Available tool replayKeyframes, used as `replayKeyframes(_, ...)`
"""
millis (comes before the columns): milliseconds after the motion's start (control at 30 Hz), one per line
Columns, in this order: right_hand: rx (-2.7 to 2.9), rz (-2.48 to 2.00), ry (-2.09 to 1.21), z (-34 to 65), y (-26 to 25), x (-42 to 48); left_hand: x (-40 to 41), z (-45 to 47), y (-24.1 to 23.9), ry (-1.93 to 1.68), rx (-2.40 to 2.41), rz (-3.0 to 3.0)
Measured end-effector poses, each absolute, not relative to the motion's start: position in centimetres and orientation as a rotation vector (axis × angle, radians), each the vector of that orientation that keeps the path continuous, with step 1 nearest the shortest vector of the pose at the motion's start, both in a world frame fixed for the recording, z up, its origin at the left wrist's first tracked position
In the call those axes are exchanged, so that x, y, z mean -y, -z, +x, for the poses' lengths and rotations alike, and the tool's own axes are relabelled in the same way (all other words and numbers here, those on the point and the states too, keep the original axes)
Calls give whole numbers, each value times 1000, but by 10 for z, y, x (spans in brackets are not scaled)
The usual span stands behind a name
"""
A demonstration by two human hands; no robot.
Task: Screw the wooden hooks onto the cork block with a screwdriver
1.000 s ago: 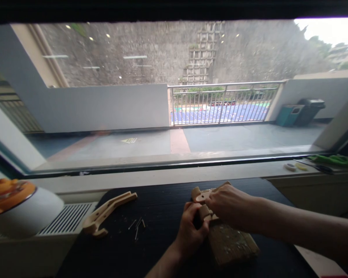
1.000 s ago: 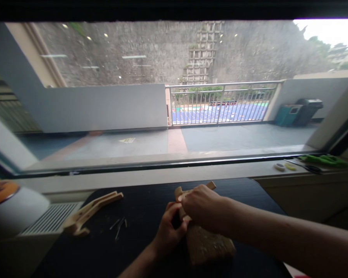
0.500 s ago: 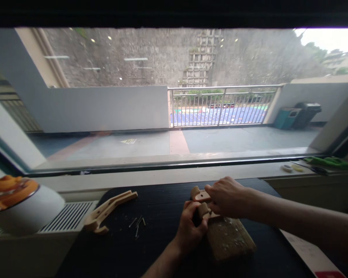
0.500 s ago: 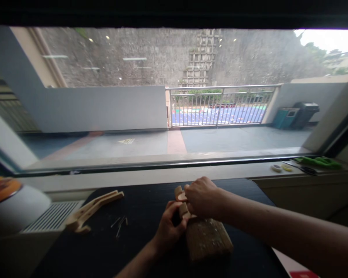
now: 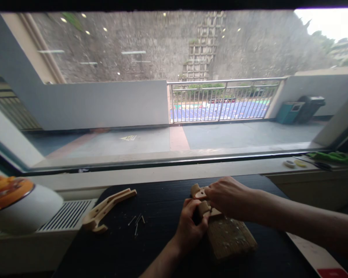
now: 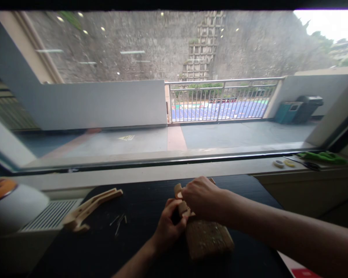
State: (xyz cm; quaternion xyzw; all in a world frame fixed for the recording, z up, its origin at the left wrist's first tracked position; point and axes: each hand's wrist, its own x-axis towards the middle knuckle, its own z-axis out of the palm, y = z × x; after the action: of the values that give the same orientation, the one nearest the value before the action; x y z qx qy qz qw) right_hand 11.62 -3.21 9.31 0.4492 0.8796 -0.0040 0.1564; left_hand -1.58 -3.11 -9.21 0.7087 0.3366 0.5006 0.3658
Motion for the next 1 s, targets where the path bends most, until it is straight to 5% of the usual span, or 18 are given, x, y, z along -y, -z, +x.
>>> replayKeyframes(433, -2507, 1623, 147, 178, -75, 49, 32, -16, 94, -1292, -881, 1802)
replayKeyframes(567, -2764, 2239, 560, 220, -34, 59, 34, -16, 93, -1261, -884, 1766)
replayKeyframes(733, -2693, 2895, 652, 232, 14, 54, 36, -16, 93, -1238, -890, 1794)
replayKeyframes(1000, -2370, 3403, 930, 217, 54, 59, 36, -13, 91, -1215, -916, 1806)
